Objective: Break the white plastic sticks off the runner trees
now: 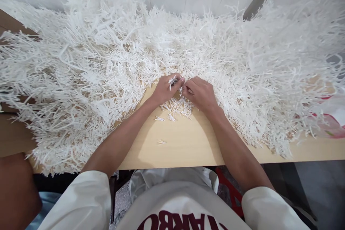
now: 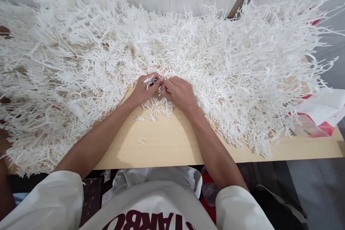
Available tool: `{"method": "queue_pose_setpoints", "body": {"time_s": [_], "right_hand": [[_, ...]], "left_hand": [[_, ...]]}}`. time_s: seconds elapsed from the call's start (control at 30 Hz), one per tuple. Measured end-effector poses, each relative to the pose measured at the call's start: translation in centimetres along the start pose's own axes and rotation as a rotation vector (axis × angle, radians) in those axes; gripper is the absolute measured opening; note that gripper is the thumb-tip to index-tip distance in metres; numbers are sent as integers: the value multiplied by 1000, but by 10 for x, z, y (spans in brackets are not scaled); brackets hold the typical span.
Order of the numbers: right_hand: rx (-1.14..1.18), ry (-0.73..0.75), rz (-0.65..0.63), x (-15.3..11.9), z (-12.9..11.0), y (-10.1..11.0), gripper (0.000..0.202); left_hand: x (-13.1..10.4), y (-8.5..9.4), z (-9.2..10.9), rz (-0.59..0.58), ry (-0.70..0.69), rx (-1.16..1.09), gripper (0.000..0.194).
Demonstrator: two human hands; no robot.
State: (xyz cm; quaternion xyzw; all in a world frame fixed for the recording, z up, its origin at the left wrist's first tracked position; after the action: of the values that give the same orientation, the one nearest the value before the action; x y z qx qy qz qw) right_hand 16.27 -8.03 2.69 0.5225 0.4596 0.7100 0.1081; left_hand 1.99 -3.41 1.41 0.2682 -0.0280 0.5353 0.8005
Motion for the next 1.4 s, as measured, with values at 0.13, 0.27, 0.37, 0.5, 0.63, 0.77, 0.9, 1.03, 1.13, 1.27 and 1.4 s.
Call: {"method": "queue_pose_setpoints", "body": {"time_s": [0.13,0.27,0.37,0.5,0.63,0.77,0.9,1.03,1.13,1.27,1.4], "right_hand": [[-25,37,31,2,-2,5,26],[-18,43,77,3,-3,5,23],[14,-20,39,4,-3,0,20],[99,-270,-149,3,-1,-7,18],[162,-421,-305,-1,1,-9,14],[144,-422,-296,-3,3,-10,18],[94,-409,-261,-4,3,-11,19],[87,-330,-218,-2,0,-11,27],[46,-286,-134,0,-1,-9,29],[62,-195,12,1,-9,-4,27],[184,-198,192,-3,-17,4,27]], "left_hand": [[0,0,0,16,11,-1,31],[0,0,2,67,45,-7,37],[-1,1,3,119,55,-9,41],[-2,2,3,139,-9,52,39],[-1,1,0,64,-66,50,36],[-1,0,0,27,-73,49,36],[-1,-2,2,-27,-60,68,39],[-1,1,2,67,2,52,45],[-1,1,0,123,64,20,48],[3,3,-9,188,86,-7,51],[6,11,-24,364,192,-111,51]]}}
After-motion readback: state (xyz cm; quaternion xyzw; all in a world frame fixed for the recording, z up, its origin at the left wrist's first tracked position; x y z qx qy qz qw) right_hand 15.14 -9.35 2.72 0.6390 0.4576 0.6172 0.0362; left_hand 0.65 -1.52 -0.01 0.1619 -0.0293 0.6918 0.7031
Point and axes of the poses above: each hand's wrist, its own x-axis towards the middle knuckle, its own y-axis out of the back of the hand, z = x × y, the point moved 3 cm from there along x, towards the middle knuckle, and after that the axes turned 2 degrees about y, right-handed, at the moved point
